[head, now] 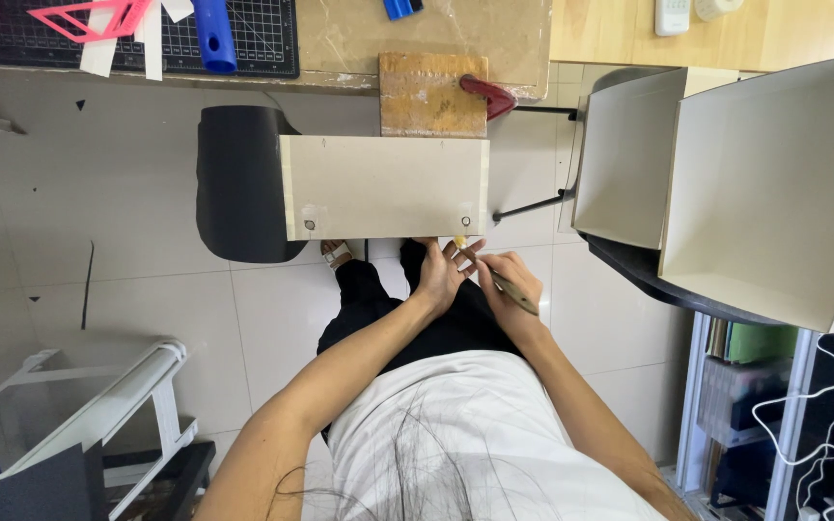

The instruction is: Applying adhesive to a board and covering it with a black sheet using a roller, brush, and scraper.

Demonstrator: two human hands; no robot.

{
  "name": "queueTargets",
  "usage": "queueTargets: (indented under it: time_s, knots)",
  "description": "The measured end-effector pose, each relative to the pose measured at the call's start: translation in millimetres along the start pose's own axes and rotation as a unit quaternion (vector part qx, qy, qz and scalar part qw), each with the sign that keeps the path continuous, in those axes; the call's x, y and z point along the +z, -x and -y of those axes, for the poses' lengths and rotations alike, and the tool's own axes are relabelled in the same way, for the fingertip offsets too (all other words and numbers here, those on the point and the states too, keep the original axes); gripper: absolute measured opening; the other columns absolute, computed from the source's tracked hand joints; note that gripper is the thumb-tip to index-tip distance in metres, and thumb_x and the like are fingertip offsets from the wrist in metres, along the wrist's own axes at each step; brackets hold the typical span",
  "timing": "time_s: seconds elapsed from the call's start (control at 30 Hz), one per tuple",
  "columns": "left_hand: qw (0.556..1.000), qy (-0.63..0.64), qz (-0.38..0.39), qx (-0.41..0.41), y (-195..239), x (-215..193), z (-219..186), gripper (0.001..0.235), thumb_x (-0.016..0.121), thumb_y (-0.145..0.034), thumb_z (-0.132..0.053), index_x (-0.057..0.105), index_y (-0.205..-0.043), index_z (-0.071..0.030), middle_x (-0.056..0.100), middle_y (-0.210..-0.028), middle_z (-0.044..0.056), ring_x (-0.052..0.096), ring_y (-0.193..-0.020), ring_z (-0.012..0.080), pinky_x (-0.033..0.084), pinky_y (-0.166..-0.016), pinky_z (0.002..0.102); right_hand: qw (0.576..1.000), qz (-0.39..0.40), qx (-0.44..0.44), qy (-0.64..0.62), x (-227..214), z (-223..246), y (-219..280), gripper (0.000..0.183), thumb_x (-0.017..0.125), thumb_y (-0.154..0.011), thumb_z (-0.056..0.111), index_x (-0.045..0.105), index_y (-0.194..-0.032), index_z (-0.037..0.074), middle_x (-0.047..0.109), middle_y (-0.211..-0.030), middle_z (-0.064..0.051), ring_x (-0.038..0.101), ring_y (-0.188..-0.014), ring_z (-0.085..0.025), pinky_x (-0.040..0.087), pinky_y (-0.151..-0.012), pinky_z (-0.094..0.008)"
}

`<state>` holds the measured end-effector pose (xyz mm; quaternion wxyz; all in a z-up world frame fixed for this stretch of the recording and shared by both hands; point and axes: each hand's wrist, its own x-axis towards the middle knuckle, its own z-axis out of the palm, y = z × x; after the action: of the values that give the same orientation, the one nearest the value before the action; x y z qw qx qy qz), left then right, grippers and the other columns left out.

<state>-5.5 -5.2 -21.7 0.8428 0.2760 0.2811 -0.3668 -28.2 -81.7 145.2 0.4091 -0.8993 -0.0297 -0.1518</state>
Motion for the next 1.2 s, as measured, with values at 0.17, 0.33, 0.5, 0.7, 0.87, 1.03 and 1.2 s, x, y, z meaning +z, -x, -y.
queueTargets:
  time_s: [0.17,0.33,0.5,0.7,0.87,1.03,1.2]
  knots:
    - [1.000,0.006,0.007,0.003,-21.0,-19.9,18.5,0.066,-0.003,-0.100,-0.072,0.008,-0.153,-0.035,0.050,-0.136,0.000,0.055,-0.130,0.0288,0.045,-0.100,0.046,0.999,0.030,0.025,0.013,-22.0,5.8,-8.4,0.009,0.070,-0.091,0.000,0.073,-0.097,0.006,0.074,-0.081,-0.006,0.070,-0.079,-0.025,0.056,-0.072,-0.033]
    - [1.000,0.010,-0.002,0.001,-0.2,2.1,-0.9,0.069,-0.002,-0.096,-0.076,0.014,-0.150,-0.037,0.051,-0.133,-0.003,0.056,-0.130,0.0263,0.047,-0.098,0.042,0.990,0.082,0.081,-0.077,-23.6,-24.2,-15.6,0.008,0.067,-0.094,0.002,0.073,-0.098,0.005,0.074,-0.083,-0.009,0.070,-0.081,-0.026,0.055,-0.075,-0.036]
    - [1.000,0.007,-0.002,0.010,-2.8,-2.7,1.0,0.073,-0.001,-0.095,-0.079,0.013,-0.153,-0.038,0.048,-0.141,-0.001,0.054,-0.132,0.0264,0.047,-0.100,0.042,0.977,0.121,0.124,-0.124,-24.2,-45.4,-24.6,0.010,0.065,-0.096,0.003,0.073,-0.101,0.005,0.073,-0.087,-0.012,0.071,-0.085,-0.026,0.054,-0.079,-0.037]
    - [1.000,0.014,-0.008,0.020,0.3,-1.4,-1.3,0.076,0.000,-0.092,-0.082,0.010,-0.154,-0.040,0.052,-0.140,0.003,0.054,-0.133,0.0273,0.049,-0.097,0.039,0.968,0.142,0.161,-0.127,-28.0,-57.7,-30.0,0.008,0.065,-0.097,0.006,0.073,-0.101,0.005,0.072,-0.085,-0.012,0.067,-0.081,-0.020,0.054,-0.078,-0.036]
    - [0.999,0.016,-0.014,0.027,10.9,9.0,-10.1,0.070,0.002,-0.096,-0.076,0.008,-0.155,-0.038,0.052,-0.142,0.006,0.054,-0.133,0.0275,0.050,-0.097,0.040,0.961,0.154,0.185,-0.135,-28.8,-62.4,-33.2,0.009,0.064,-0.097,0.005,0.073,-0.099,0.004,0.072,-0.083,-0.012,0.068,-0.082,-0.020,0.055,-0.079,-0.036]
    - [0.999,0.016,-0.012,0.032,10.1,9.5,-9.5,0.076,0.003,-0.094,-0.080,0.007,-0.155,-0.035,0.052,-0.144,0.007,0.054,-0.133,0.0267,0.050,-0.097,0.039,0.965,0.158,0.183,-0.103,-34.4,-63.9,-37.6,0.008,0.065,-0.097,0.006,0.073,-0.099,0.006,0.073,-0.081,-0.010,0.067,-0.080,-0.018,0.053,-0.075,-0.034]
    - [0.999,0.014,-0.012,0.038,15.2,11.9,-12.0,0.075,0.002,-0.095,-0.078,0.008,-0.155,-0.033,0.054,-0.142,0.008,0.056,-0.131,0.0267,0.050,-0.095,0.038,0.965,0.137,0.204,-0.090,-42.9,-59.8,-35.2,0.008,0.067,-0.097,0.008,0.074,-0.100,0.007,0.076,-0.083,-0.011,0.069,-0.080,-0.016,0.054,-0.076,-0.033]
